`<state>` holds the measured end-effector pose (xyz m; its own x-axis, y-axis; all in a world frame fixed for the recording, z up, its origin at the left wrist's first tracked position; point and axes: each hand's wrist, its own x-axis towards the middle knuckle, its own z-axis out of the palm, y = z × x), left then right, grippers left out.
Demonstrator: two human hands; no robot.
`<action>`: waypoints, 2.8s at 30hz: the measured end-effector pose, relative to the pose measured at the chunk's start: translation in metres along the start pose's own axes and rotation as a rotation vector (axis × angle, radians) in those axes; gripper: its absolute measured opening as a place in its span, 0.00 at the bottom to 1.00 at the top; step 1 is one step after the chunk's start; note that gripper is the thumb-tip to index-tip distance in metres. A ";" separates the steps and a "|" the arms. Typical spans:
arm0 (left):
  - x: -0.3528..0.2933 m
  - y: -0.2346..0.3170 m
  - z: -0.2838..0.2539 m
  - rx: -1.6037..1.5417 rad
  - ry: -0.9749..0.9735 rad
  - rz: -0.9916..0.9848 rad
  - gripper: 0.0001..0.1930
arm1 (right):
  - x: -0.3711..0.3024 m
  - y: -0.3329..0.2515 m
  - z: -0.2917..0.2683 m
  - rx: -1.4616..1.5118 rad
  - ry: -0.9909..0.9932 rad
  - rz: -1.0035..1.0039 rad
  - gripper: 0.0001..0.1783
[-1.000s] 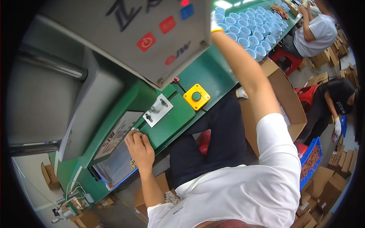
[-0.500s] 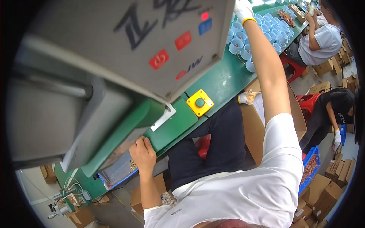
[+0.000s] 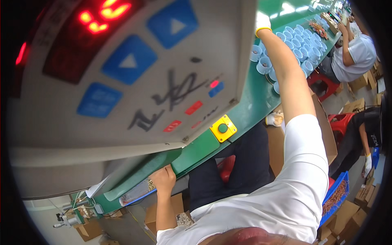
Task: Operate a press machine to assemble small metal components into plastic housings on a production line.
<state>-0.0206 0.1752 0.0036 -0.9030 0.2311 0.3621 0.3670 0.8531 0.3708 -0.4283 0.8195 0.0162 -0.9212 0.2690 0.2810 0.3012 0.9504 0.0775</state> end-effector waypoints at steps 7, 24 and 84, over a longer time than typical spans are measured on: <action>-0.009 -0.004 -0.004 0.055 0.052 -0.080 0.03 | -0.140 -0.085 -0.141 0.100 0.538 -0.503 0.10; -0.008 -0.010 0.001 0.017 0.115 -0.017 0.04 | -0.227 -0.176 -0.149 0.399 0.367 -0.654 0.08; -0.044 -0.043 -0.018 -0.116 0.259 0.052 0.06 | -0.457 -0.210 -0.062 1.805 0.313 -0.031 0.11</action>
<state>0.0070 0.1203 -0.0128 -0.8006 0.1334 0.5841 0.4480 0.7807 0.4357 -0.0558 0.4871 -0.0693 -0.7823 0.4158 0.4638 -0.5106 -0.0015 -0.8598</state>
